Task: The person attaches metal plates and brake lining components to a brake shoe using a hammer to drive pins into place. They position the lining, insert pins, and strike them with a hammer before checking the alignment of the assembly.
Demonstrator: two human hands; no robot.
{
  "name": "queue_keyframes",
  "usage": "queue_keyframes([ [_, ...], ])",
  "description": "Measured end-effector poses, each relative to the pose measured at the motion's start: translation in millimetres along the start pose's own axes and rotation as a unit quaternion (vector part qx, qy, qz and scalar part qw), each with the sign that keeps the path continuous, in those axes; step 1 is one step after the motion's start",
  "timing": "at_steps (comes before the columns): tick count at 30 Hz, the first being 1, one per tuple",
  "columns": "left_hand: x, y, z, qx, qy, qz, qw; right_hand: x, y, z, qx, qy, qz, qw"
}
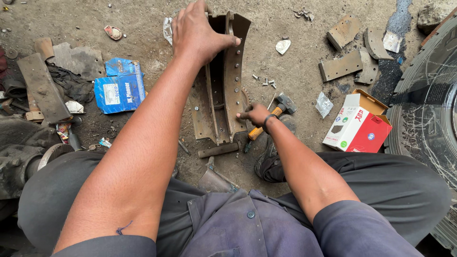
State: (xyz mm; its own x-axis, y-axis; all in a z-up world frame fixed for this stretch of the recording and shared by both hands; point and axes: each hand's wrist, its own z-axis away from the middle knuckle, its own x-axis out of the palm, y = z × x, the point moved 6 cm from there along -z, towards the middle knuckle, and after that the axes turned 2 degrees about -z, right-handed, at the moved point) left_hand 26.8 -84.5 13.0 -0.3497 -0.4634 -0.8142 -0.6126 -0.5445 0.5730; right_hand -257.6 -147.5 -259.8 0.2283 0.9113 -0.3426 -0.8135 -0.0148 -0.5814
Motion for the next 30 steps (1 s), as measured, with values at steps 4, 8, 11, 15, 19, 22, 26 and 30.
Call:
queue_keyframes([
  [4, -5, -2, 1, -0.003, 0.020, 0.005, 1.000, 8, 9, 16, 0.072, -0.041, -0.142, 0.986],
  [8, -2, -4, 5, -0.022, -0.012, 0.009, 1.000, 13, 6, 20, 0.089, -0.042, -0.130, 0.987],
  [11, -6, -3, 4, -0.022, -0.013, 0.003, 1.000, 13, 2, 15, 0.134, -0.036, -0.124, 0.983],
  [15, -7, -8, 5, -0.036, -0.030, 0.007, 0.999, 12, 2, 14, 0.136, -0.016, -0.102, 0.985],
  [19, -6, -10, 8, -0.045, -0.032, 0.004, 0.998, 16, 11, 14, 0.175, -0.040, -0.123, 0.976],
  [22, -12, -10, 8, -0.040, -0.028, 0.009, 0.999, 15, 5, 3, 0.154, -0.057, -0.098, 0.982],
  [26, -13, -9, 6, -0.039, -0.032, 0.028, 0.998, 8, 6, -10, 0.126, -0.016, 0.053, 0.991],
  [30, -7, -5, 10, -0.022, -0.024, 0.032, 0.999, 21, 20, -6, 0.123, 0.003, -0.031, 0.992],
])
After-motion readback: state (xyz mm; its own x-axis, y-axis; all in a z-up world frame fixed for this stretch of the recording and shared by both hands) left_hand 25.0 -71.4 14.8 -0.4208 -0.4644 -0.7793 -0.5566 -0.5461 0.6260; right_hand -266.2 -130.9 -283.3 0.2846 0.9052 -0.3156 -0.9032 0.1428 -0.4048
